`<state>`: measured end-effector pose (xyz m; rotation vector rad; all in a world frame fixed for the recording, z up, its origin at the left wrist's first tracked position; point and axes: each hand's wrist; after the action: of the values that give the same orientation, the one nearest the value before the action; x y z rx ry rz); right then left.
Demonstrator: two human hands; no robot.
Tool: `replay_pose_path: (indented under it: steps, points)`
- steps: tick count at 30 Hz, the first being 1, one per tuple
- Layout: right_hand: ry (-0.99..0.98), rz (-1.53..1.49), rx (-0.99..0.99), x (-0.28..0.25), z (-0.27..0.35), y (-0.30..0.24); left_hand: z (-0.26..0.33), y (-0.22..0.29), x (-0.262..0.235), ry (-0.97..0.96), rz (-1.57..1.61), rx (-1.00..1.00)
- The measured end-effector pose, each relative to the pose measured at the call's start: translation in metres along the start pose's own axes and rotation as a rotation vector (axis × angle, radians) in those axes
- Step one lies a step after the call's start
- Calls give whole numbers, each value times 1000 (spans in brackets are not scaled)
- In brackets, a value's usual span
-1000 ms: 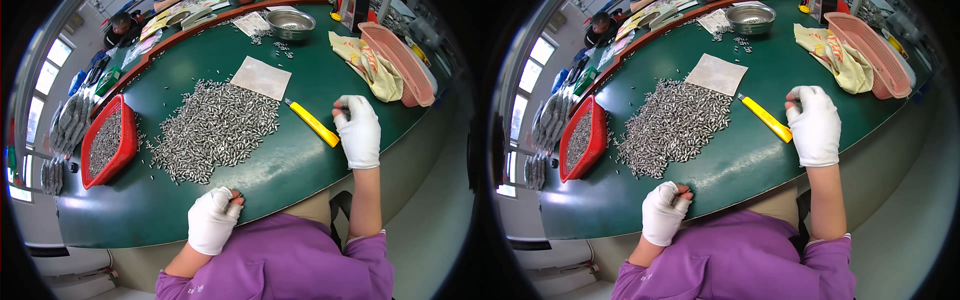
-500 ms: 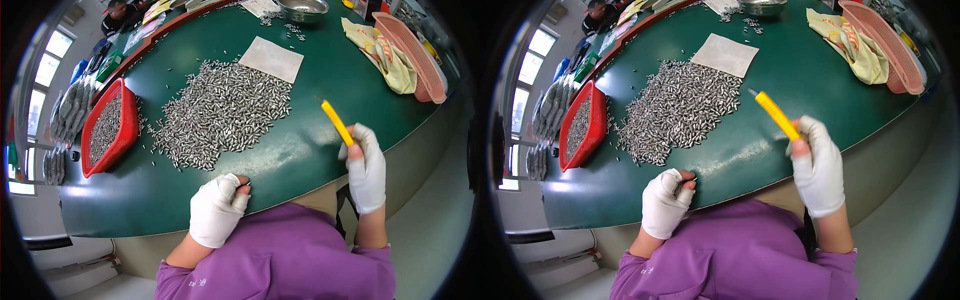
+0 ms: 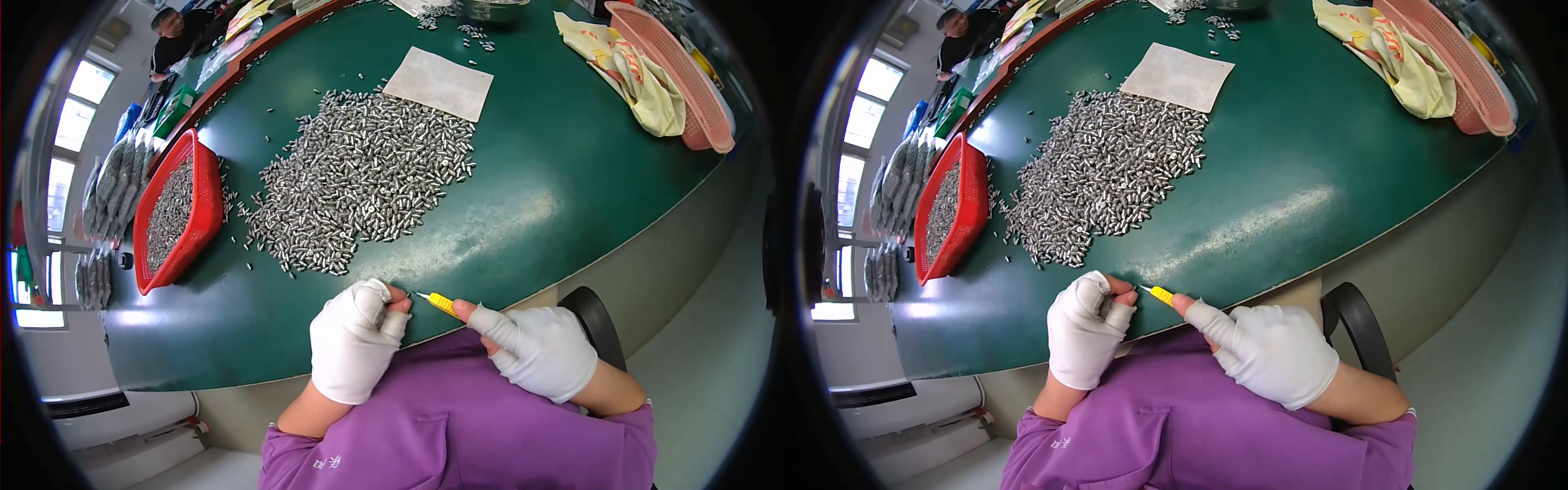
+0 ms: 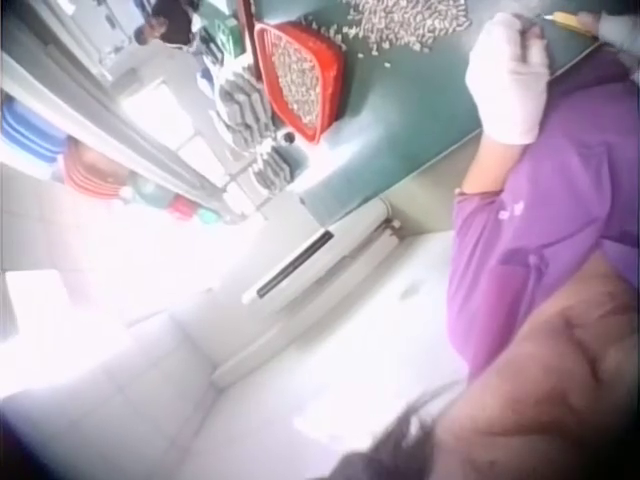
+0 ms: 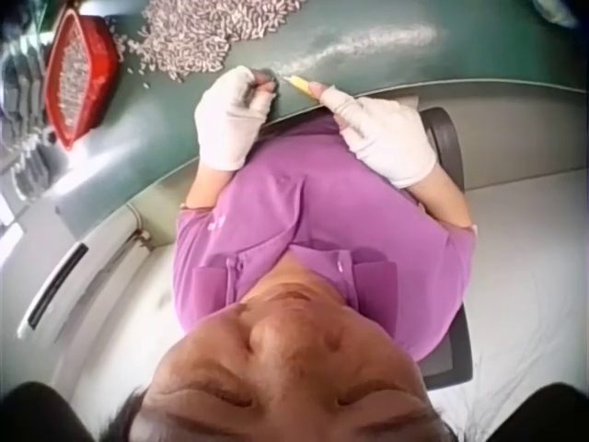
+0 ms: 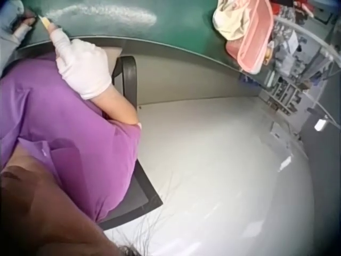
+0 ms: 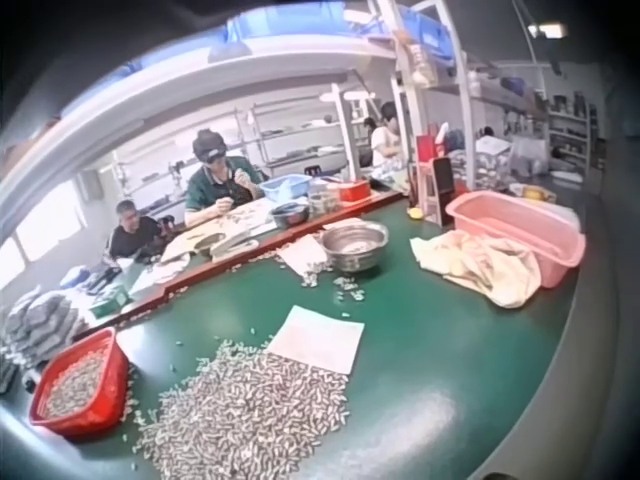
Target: Inspect and sort small metal components on a workbench.
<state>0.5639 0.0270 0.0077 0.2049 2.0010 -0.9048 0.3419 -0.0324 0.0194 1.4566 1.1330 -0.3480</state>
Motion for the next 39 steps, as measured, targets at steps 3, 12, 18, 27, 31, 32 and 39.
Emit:
replay_pose_path:
  steps: [3, 12, 18, 27, 31, 32, 39]
  points:
    - [-5, -15, -17, -1, -2, -3, 0, 1, 0, 10, -4, -2]
    - [-49, -99, 16, -4, -8, -1, -1, -1, 0, -8, 12, -5]
    - [-115, -161, 41, -12, -19, 2, -4, 0, -2, -46, 34, -25]
    - [-247, -52, 86, -27, -28, -10, -6, -2, -4, -69, 70, -20]
    - [203, -120, 145, -22, -22, 7, -7, -2, -3, -68, 67, 10]
    - [280, -70, 195, -27, -24, 15, -6, -1, -4, -63, 65, 12]
    - [516, 646, 268, -29, -50, 67, 1, -6, -4, 72, 446, -312]
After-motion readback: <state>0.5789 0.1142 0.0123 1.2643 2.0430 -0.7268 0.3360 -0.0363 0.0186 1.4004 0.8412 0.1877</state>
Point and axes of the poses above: each hand's wrist, its own z-axis away from the middle knuckle, its own x-axis out of the palm, y = z × x, and after that the axes turned 14 degrees about y, right-handed
